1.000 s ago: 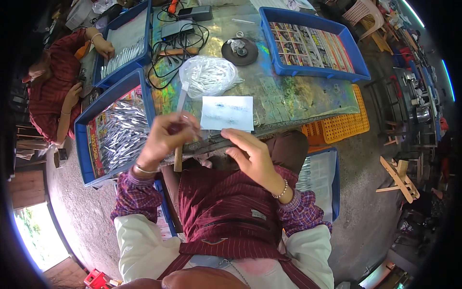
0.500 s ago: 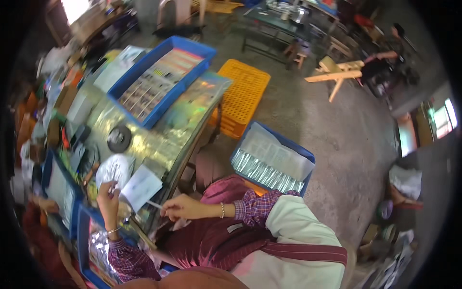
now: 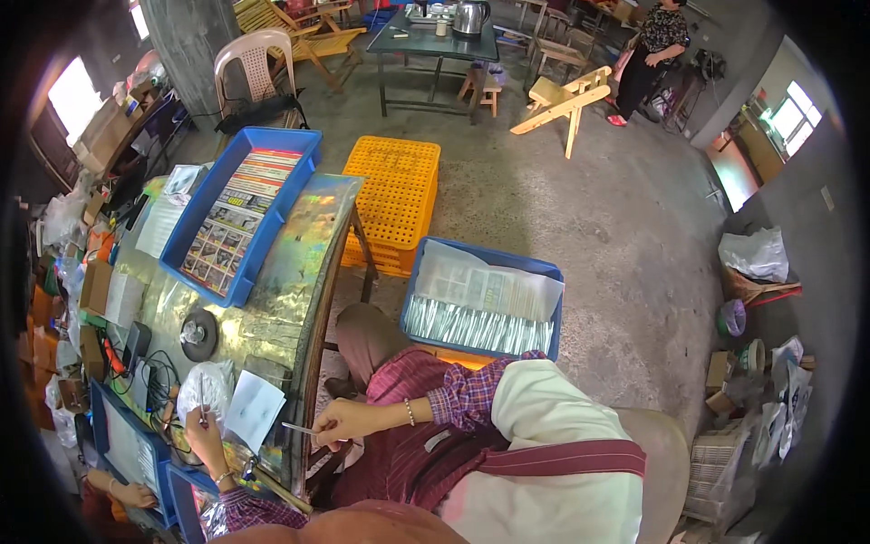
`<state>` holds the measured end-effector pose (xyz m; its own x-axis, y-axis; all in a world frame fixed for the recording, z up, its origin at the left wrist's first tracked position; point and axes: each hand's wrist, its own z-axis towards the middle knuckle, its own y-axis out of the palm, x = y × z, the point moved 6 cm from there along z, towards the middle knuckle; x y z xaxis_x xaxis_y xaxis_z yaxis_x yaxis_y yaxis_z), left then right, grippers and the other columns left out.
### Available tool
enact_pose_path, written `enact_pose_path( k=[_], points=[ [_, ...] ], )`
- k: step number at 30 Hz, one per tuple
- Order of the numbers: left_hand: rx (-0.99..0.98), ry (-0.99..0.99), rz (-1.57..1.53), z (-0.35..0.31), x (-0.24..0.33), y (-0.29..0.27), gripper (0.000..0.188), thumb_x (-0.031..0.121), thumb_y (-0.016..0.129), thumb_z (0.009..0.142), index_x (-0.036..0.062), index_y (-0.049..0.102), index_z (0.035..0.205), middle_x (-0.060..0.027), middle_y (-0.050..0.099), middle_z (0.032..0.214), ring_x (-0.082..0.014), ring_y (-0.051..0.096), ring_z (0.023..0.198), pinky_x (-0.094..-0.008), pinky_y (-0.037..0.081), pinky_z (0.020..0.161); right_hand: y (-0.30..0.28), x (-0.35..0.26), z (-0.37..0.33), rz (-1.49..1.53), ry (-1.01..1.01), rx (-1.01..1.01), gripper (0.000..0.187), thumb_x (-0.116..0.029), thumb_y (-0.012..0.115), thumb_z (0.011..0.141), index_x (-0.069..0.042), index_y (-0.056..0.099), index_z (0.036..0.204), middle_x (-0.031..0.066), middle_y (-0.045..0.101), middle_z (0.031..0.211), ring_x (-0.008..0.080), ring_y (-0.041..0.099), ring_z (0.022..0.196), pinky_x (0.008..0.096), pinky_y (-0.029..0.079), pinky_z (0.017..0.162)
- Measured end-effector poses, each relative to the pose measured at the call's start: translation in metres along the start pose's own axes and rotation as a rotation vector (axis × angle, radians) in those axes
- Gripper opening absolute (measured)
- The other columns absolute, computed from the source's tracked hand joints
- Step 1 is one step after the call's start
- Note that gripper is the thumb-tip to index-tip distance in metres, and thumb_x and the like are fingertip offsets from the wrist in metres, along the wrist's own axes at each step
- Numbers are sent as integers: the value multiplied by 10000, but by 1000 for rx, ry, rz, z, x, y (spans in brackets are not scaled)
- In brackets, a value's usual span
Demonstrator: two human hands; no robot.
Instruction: Assembling small metal components by attaching them to thin rods on a workbench.
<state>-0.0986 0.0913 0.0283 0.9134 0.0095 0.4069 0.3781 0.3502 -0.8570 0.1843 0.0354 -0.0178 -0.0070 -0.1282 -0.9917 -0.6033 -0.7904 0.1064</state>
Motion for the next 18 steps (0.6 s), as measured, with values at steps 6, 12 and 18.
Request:
enact_pose_path(
  k=[6, 12, 18],
  points=[
    [33, 46, 56, 1, 3, -2, 85, 31, 596, 736, -5, 599, 812, -113, 555, 697, -232, 530, 583, -314, 424, 522, 3, 7, -1, 153, 47, -30, 263, -113, 485, 876, 11, 562, 1095, 41, 638, 677, 64, 596, 618, 207, 462, 581],
    [162, 15, -14, 0, 6, -21, 49, 36, 606, 764, -5, 587, 786, -100, 579, 718, -215, 547, 602, -299, 430, 522, -1, 13, -2, 193, 13, -3, 200, -130, 464, 889, -22, 566, 1023, 44, 633, 659, 71, 575, 580, 197, 433, 524],
    [272, -14, -86, -9, 10, -54, 75, 53, 611, 780, -13, 577, 790, -25, 475, 598, -109, 347, 501, -261, 279, 452, -6, 21, -5, 290, 102, 18, 202, -158, 451, 904, -21, 562, 1002, 50, 623, 727, 86, 576, 614, 218, 455, 541]
  ],
)
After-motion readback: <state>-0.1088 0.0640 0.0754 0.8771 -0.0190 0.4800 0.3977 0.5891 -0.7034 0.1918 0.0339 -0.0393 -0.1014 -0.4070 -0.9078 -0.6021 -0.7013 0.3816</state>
